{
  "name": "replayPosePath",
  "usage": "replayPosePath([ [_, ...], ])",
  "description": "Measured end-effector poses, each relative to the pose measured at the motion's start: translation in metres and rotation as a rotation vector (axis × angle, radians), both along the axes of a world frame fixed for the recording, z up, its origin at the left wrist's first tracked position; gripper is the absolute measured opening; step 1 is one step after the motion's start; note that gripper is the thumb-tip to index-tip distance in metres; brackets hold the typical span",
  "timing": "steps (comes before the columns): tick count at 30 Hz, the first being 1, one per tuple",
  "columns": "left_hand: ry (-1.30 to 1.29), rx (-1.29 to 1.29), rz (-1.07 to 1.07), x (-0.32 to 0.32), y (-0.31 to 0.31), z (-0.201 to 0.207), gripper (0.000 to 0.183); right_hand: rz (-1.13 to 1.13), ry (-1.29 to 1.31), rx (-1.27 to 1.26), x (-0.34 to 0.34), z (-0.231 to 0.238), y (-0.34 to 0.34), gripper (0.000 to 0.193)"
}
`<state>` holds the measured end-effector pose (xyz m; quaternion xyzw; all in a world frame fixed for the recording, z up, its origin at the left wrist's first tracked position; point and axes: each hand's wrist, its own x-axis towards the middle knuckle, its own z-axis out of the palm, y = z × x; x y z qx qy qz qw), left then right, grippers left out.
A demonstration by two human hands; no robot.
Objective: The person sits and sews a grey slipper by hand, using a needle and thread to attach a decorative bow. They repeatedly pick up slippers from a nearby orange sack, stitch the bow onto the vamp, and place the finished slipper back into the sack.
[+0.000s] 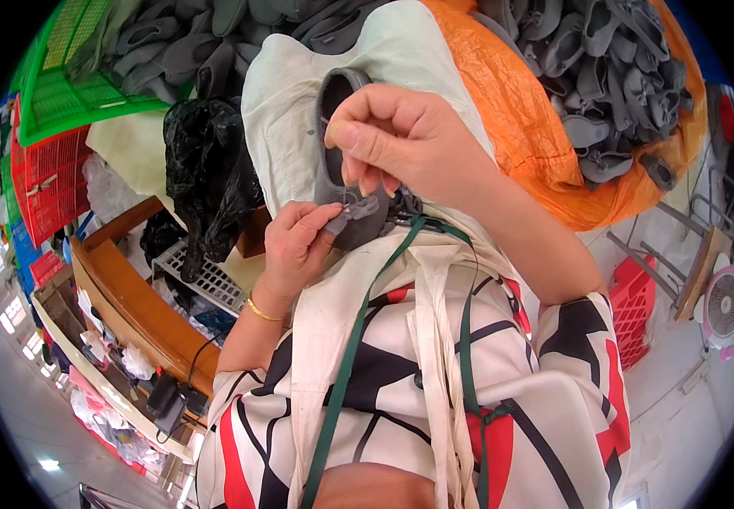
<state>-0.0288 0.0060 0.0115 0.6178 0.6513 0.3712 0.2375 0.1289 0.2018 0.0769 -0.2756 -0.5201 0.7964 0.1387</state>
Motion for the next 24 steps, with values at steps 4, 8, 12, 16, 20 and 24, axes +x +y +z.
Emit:
replayPosePath([
  [4,-0.004,-0.018,-0.070,-0.009,0.008,0.001,0.033,-0.016,0.099,-0.057,-0.004,0.013,0.009,0.021],
  [8,-0.076,-0.065,-0.099,-0.012,0.013,0.001,0.026,-0.126,0.305,-0.267,-0.022,0.030,0.014,0.020],
  [12,-0.170,-0.143,-0.078,-0.012,0.015,0.001,0.020,-0.276,0.419,-0.440,-0.034,0.030,0.023,0.021],
  [16,-0.213,-0.198,-0.088,-0.014,0.018,0.000,0.018,-0.316,0.438,-0.607,-0.038,0.028,0.035,0.018],
  [20,-0.219,-0.247,-0.058,-0.015,0.015,-0.002,0.014,-0.373,0.655,-0.501,-0.033,0.033,0.058,0.019],
  [24,-0.255,-0.244,-0.018,-0.012,0.013,-0.008,0.013,-0.351,0.672,-0.446,-0.024,0.018,0.066,0.021],
])
